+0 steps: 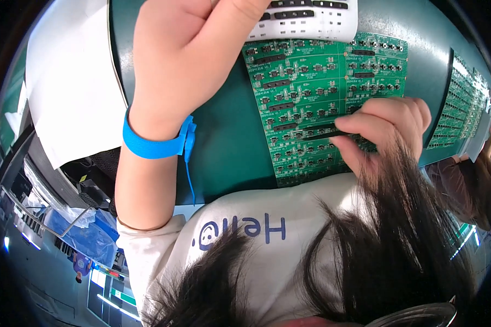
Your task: The person assembles electronic components onto printed circuit boards using tweezers at a workstation.
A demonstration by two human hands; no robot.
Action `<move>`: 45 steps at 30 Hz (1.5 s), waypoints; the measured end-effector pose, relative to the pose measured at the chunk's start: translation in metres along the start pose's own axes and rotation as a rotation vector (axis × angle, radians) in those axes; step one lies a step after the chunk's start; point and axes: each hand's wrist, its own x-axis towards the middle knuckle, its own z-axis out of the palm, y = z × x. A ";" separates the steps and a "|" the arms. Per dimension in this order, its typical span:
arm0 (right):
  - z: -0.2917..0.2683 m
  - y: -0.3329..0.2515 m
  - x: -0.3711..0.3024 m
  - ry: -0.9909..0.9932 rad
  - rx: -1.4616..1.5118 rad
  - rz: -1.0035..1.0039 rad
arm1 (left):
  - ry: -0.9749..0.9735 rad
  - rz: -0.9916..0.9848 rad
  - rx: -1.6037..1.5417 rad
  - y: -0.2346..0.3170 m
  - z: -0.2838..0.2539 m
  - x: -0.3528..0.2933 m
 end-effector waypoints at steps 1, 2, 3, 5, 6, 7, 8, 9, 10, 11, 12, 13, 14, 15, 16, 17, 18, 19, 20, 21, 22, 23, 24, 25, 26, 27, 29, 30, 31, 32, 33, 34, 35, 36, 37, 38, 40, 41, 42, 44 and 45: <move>-0.006 0.000 0.003 0.004 0.021 0.008 | 0.014 -0.006 -0.055 -0.001 0.001 0.000; -0.013 0.001 0.007 -0.011 -0.004 0.020 | -0.007 -0.018 -0.077 0.000 0.001 0.001; -0.016 0.002 0.012 -0.005 -0.016 0.022 | -0.014 -0.007 -0.082 0.000 0.002 0.001; -0.009 0.010 0.025 0.129 -0.054 -0.028 | 0.032 -0.055 -0.076 -0.001 0.002 -0.006; -0.010 0.016 0.031 0.157 -0.066 -0.071 | 0.034 -0.187 -0.091 0.016 0.007 -0.013; -0.007 0.019 0.036 0.164 -0.070 -0.072 | 0.030 -0.180 -0.089 0.017 0.008 -0.013; -0.003 0.019 0.040 0.228 -0.035 -0.003 | 0.044 -0.205 -0.080 0.016 0.009 -0.014; 0.001 0.022 0.045 0.286 0.001 0.064 | 0.062 -0.231 -0.075 0.014 0.009 -0.016; 0.001 0.029 0.046 0.285 0.040 0.068 | 0.060 -0.228 -0.047 0.014 0.009 -0.015; 0.000 0.033 0.047 0.287 0.035 0.067 | 0.057 -0.223 -0.049 0.014 0.010 -0.015; 0.000 0.036 0.048 0.277 0.030 0.035 | 0.058 -0.232 -0.086 0.015 0.010 -0.015; 0.001 0.038 0.049 0.267 0.030 0.002 | 0.061 -0.244 -0.119 0.015 0.010 -0.015; 0.002 0.039 0.050 0.267 0.032 0.001 | 0.062 -0.244 -0.117 0.015 0.010 -0.015; 0.003 0.039 0.050 0.263 0.020 -0.011 | 0.059 -0.247 -0.109 0.016 0.010 -0.016; 0.004 0.040 0.050 0.258 0.010 -0.023 | 0.057 -0.252 -0.102 0.016 0.010 -0.016; 0.006 0.040 0.051 0.256 0.012 -0.022 | 0.058 -0.254 -0.102 0.016 0.010 -0.017; 0.008 0.040 0.052 0.246 0.029 -0.036 | 0.055 -0.255 -0.079 0.016 0.009 -0.017; 0.008 0.041 0.054 0.236 0.043 -0.051 | 0.051 -0.255 -0.058 0.017 0.010 -0.016; 0.008 0.041 0.054 0.235 0.042 -0.049 | 0.049 -0.256 -0.061 0.017 0.010 -0.015; 0.007 0.042 0.055 0.226 0.045 -0.047 | 0.043 -0.250 -0.048 0.017 0.010 -0.014; 0.008 0.042 0.054 0.218 0.053 -0.047 | 0.041 -0.245 -0.032 0.017 0.009 -0.014; 0.008 0.041 0.052 0.216 0.054 -0.045 | 0.040 -0.248 -0.032 0.016 0.009 -0.014; 0.006 0.040 0.048 0.227 0.139 0.013 | 0.043 -0.241 -0.033 0.016 0.009 -0.013; 0.005 0.040 0.043 0.238 0.224 0.070 | 0.049 -0.234 -0.034 0.014 0.009 -0.013; 0.002 0.038 0.037 0.235 0.226 0.071 | 0.050 -0.237 -0.035 0.013 0.009 -0.013; -0.002 0.036 0.031 0.226 0.182 0.092 | 0.061 -0.232 -0.054 0.012 0.008 -0.014; -0.006 0.034 0.020 0.216 0.136 0.114 | 0.071 -0.226 -0.076 0.012 0.009 -0.015; -0.005 0.033 0.015 0.205 0.143 0.124 | 0.066 -0.231 -0.050 0.014 0.009 -0.015; -0.006 0.032 0.011 0.198 0.143 0.137 | 0.054 -0.232 -0.028 0.014 0.010 -0.013; -0.007 0.030 0.011 0.187 0.085 0.135 | 0.048 -0.228 -0.030 0.014 0.010 -0.012; -0.008 0.030 0.013 0.192 0.078 0.137 | 0.037 -0.229 -0.035 0.014 0.011 -0.011; -0.009 0.032 0.017 0.203 0.066 0.109 | 0.025 -0.230 -0.040 0.015 0.011 -0.009; -0.005 0.034 0.023 0.219 0.065 0.071 | 0.029 -0.223 -0.029 0.015 0.010 -0.010; -0.001 0.036 0.028 0.229 0.070 0.062 | 0.029 -0.240 -0.007 0.015 0.008 -0.012; 0.003 0.038 0.036 0.242 0.081 0.044 | 0.027 -0.254 0.008 0.013 0.005 -0.013; 0.002 0.039 0.041 0.258 0.084 0.029 | -0.008 -0.046 0.244 0.001 -0.015 -0.004; 0.003 0.040 0.047 0.256 0.034 0.012 | -0.045 -0.031 0.260 0.001 -0.015 -0.007; 0.005 0.042 0.048 0.243 -0.007 0.001 | -0.078 -0.033 0.275 0.004 -0.009 -0.007; 0.007 0.045 0.050 0.256 -0.023 -0.038 | -0.014 0.033 0.236 0.002 -0.004 -0.005; 0.007 0.046 0.051 0.247 -0.014 -0.041 | -0.030 0.032 0.266 0.005 -0.005 -0.005; 0.007 0.046 0.051 0.233 -0.006 -0.040 | -0.048 0.026 0.291 0.006 -0.006 -0.005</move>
